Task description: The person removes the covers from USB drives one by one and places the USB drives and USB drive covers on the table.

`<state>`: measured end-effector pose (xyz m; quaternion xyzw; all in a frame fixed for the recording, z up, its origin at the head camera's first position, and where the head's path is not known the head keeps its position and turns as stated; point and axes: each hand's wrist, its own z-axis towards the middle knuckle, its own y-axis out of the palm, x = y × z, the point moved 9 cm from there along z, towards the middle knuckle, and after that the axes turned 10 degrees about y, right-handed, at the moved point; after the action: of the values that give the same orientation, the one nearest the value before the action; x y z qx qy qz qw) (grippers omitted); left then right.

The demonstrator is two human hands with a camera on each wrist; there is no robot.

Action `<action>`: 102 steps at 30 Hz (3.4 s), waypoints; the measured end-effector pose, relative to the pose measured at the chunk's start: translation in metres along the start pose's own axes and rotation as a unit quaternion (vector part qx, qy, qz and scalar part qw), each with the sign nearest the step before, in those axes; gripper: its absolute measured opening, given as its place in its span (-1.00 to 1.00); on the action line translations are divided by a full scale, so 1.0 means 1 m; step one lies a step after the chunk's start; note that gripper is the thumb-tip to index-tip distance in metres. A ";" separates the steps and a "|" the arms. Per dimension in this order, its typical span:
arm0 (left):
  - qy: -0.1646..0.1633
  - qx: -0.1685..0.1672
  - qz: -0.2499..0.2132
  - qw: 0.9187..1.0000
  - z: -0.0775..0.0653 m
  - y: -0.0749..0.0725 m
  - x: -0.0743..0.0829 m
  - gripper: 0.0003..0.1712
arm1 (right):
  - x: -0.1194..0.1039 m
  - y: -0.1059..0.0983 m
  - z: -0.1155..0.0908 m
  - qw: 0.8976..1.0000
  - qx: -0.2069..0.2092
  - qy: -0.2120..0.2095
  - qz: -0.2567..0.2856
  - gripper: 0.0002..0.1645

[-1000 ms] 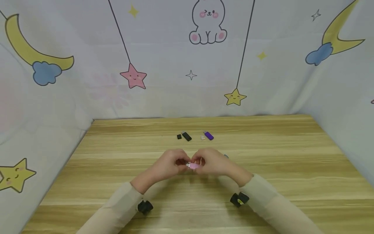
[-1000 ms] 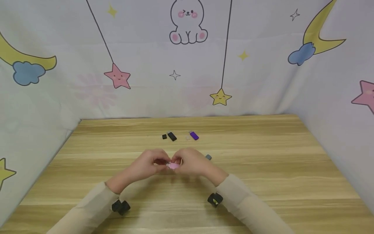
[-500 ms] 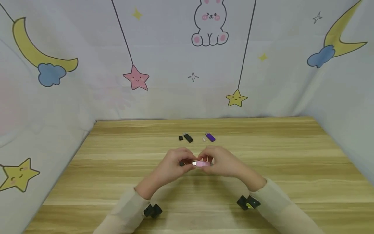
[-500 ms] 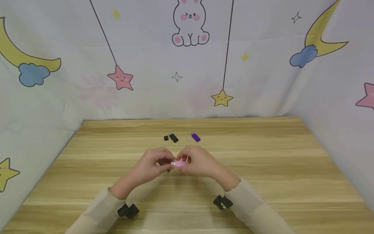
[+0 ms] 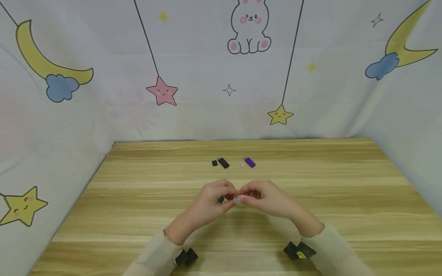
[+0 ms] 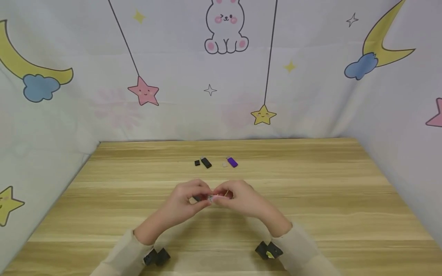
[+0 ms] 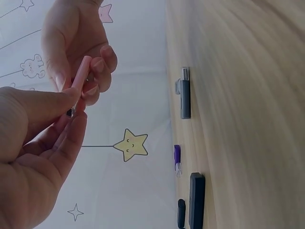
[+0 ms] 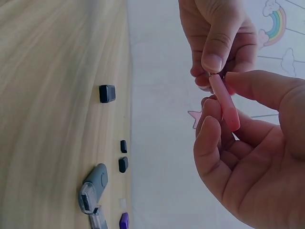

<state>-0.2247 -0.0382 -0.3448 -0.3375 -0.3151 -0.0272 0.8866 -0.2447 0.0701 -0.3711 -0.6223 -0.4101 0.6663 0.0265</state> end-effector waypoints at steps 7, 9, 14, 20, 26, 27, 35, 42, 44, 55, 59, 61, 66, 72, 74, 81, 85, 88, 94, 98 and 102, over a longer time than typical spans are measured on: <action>0.060 0.002 0.047 0.997 -0.001 0.006 0.013 -0.85 | 0.004 0.005 -0.005 1.000 -0.001 0.008 0.014 -0.72; 0.068 -0.002 0.064 0.996 -0.002 0.007 0.016 -0.83 | 0.003 0.006 -0.006 1.000 -0.003 0.006 0.012 -0.73; 0.076 -0.010 0.081 0.994 -0.006 0.011 0.020 -0.79 | 0.002 0.009 -0.009 1.000 -0.010 -0.001 0.006 -0.74; 0.087 -0.009 0.092 0.992 -0.009 0.015 0.024 -0.80 | -0.001 0.013 -0.015 1.000 -0.017 -0.012 0.020 -0.78; 0.085 -0.006 0.094 0.992 -0.010 0.015 0.026 -0.79 | -0.002 0.014 -0.016 0.999 -0.017 -0.017 0.022 -0.80; 0.084 -0.007 0.092 0.992 -0.010 0.015 0.026 -0.78 | -0.002 0.014 -0.016 0.999 -0.017 -0.016 0.022 -0.80; 0.080 -0.016 0.114 0.990 -0.011 0.015 0.027 -0.77 | 0.000 0.019 -0.017 0.998 -0.031 0.001 0.046 -0.79; 0.100 -0.021 0.112 0.988 -0.013 0.015 0.029 -0.80 | 0.001 0.022 -0.017 0.997 -0.043 0.014 0.066 -0.77; 0.107 -0.020 0.111 0.988 -0.013 0.015 0.030 -0.79 | 0.001 0.021 -0.017 0.996 -0.046 0.017 0.072 -0.77; 0.112 -0.019 0.077 0.991 -0.016 0.011 0.033 -0.87 | -0.002 0.026 -0.022 0.993 -0.053 -0.014 0.105 -0.75; 0.101 -0.016 0.030 0.994 -0.016 0.009 0.031 -0.89 | -0.005 0.027 -0.023 0.991 -0.053 -0.044 0.116 -0.77; 0.098 -0.017 0.013 0.995 -0.016 0.008 0.031 -0.88 | -0.008 0.027 -0.023 0.990 -0.053 -0.061 0.119 -0.77; 0.097 -0.019 0.006 0.995 -0.015 0.004 0.029 -0.88 | -0.012 0.026 -0.024 0.987 -0.046 -0.091 0.126 -0.76; 0.080 -0.022 -0.003 0.997 -0.016 -0.002 0.026 -0.89 | -0.015 0.025 -0.024 0.987 -0.034 -0.099 0.125 -0.71; 0.080 -0.023 -0.006 0.997 -0.016 -0.003 0.026 -0.89 | -0.015 0.025 -0.024 0.987 -0.032 -0.097 0.124 -0.70; 0.076 -0.031 -0.001 0.997 -0.014 -0.002 0.026 -0.90 | -0.013 0.023 -0.023 0.990 -0.026 -0.078 0.115 -0.70; 0.077 -0.038 0.014 0.996 -0.013 0.000 0.025 -0.90 | -0.010 0.021 -0.022 0.992 -0.024 -0.060 0.105 -0.70; 0.074 -0.036 0.014 0.996 -0.010 0.001 0.024 -0.90 | -0.009 0.018 -0.021 0.994 -0.022 -0.051 0.096 -0.70; 0.061 -0.027 0.004 0.998 -0.006 0.001 0.019 -0.87 | -0.010 0.013 -0.020 0.995 -0.010 -0.053 0.081 -0.70; 0.060 -0.018 -0.001 0.998 -0.003 0.000 0.017 -0.85 | -0.011 0.009 -0.019 0.996 -0.006 -0.055 0.074 -0.72; 0.061 -0.016 0.002 0.998 0.000 -0.001 0.017 -0.83 | -0.010 0.006 -0.018 0.996 -0.005 -0.054 0.070 -0.73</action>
<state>-0.2113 -0.0362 -0.3350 -0.3495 -0.2594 -0.0512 0.8988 -0.2245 0.0692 -0.3646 -0.6125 -0.3698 0.6971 -0.0457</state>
